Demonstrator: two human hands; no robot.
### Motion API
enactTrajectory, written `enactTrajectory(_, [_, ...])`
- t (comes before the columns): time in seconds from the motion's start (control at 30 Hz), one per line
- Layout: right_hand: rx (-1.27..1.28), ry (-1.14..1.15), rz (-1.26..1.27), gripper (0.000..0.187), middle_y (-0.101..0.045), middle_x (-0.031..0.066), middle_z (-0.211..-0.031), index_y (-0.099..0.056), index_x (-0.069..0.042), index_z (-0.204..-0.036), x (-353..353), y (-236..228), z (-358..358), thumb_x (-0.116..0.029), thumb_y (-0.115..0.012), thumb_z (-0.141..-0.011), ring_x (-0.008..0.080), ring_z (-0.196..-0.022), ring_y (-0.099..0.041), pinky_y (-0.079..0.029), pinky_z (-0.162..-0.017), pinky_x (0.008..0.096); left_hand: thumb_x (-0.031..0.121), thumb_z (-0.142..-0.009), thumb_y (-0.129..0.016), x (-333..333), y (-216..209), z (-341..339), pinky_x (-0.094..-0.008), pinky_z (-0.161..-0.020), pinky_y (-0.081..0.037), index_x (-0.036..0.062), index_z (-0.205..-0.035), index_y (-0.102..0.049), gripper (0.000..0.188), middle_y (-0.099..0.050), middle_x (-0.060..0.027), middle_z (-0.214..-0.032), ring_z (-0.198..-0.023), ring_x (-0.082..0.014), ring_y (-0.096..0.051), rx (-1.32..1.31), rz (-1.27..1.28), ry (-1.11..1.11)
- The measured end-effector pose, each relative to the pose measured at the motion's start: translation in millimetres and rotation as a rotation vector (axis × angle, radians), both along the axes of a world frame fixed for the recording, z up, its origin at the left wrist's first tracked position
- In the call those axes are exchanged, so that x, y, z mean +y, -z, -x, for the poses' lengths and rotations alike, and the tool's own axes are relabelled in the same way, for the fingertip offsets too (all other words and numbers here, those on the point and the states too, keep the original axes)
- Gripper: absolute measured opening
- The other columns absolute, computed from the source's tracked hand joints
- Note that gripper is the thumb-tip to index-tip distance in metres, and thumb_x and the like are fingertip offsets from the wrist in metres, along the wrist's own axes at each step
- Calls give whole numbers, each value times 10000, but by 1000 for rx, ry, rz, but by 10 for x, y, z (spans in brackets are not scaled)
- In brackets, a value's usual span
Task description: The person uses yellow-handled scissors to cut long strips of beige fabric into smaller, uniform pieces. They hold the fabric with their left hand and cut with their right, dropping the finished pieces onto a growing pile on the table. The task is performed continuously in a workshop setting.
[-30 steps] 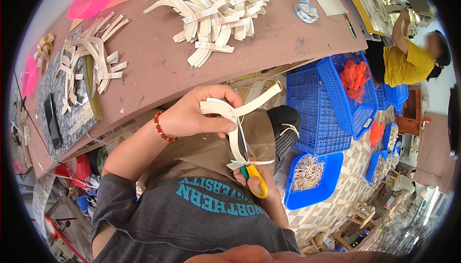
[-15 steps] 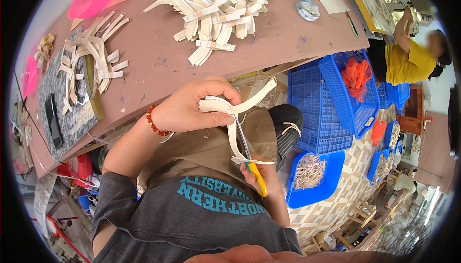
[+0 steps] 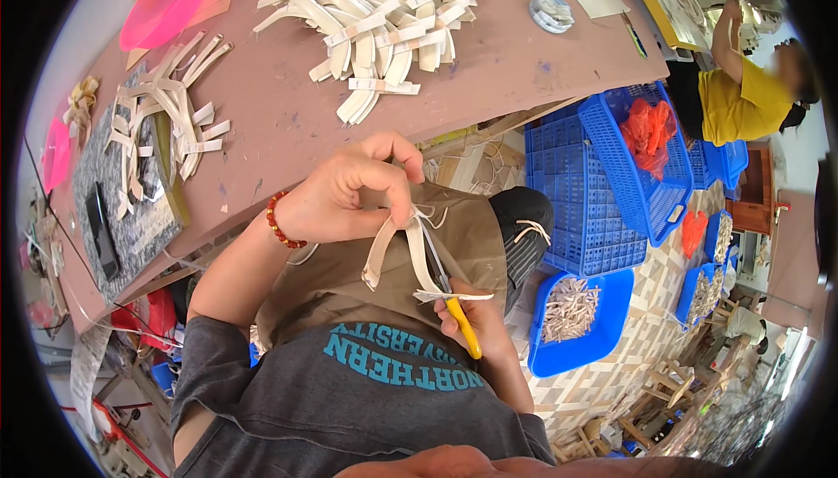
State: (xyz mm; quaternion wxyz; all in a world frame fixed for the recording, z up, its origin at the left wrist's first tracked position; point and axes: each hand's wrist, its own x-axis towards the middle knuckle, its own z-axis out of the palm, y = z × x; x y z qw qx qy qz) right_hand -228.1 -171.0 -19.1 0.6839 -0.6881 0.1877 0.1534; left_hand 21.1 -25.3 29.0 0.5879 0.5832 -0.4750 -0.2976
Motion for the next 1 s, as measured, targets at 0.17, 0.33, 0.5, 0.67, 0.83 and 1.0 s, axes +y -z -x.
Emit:
enactTrajectory(0.17, [-25, -94, 93, 408, -533, -4, -813, -512, -33, -889, -42, -31, -4, -336, -748, -753, 43, -738, -469, -397, -647, 197, -12, -711, -717, 5, 34, -17, -279, -792, -409, 97, -722, -640, 134, -559, -74, -934, -947, -161, -503, 169, 32, 25])
enactTrajectory(0.33, [-108, -46, 117, 523, -559, 88, -764, -520, -12, -904, -12, 9, 7, -450, -737, -717, 225, -695, -547, -421, -618, 301, 2, -732, -711, 7, 37, -55, -274, -783, -409, 96, -711, -629, 127, -592, -78, -868, -972, -153, -488, 175, 42, 28])
enactTrajectory(0.5, [-119, 40, -1, 553, -537, 104, -720, -526, 1, -877, 24, 30, 17, -488, -723, -711, 246, -649, -563, -423, -598, 325, 1, -686, -741, 17, 56, -65, -285, -832, -395, 111, -701, -636, 153, -541, -50, -956, -961, -148, -496, 153, 7, 9])
enactTrajectory(0.67, [-139, -18, 26, 557, -508, 94, -697, -534, 3, -868, -10, -22, -22, -501, -718, -715, 223, -631, -543, -415, -592, 321, -33, -676, -729, -5, 20, -34, -278, -796, -411, 94, -686, -636, 158, -555, -67, -934, -940, -160, -507, 122, -8, 18])
enactTrajectory(0.83, [-158, -30, 99, 527, -506, 158, -694, -493, -15, -853, -6, 49, -26, -451, -743, -694, 377, -661, -519, -407, -587, 371, -50, -667, -720, -20, 16, -25, -284, -810, -418, 86, -674, -635, 160, -527, -76, -983, -943, -176, -517, 30, -30, 101])
enactTrajectory(1.0, [-103, -114, 263, 499, -513, 201, -696, -457, -26, -836, -46, -150, -157, -365, -777, -660, 465, -737, -494, -405, -591, 413, -58, -673, -702, -23, -20, -10, -280, -807, -419, 88, -674, -633, 161, -524, -81, -997, -964, -187, -516, 48, -59, 165])
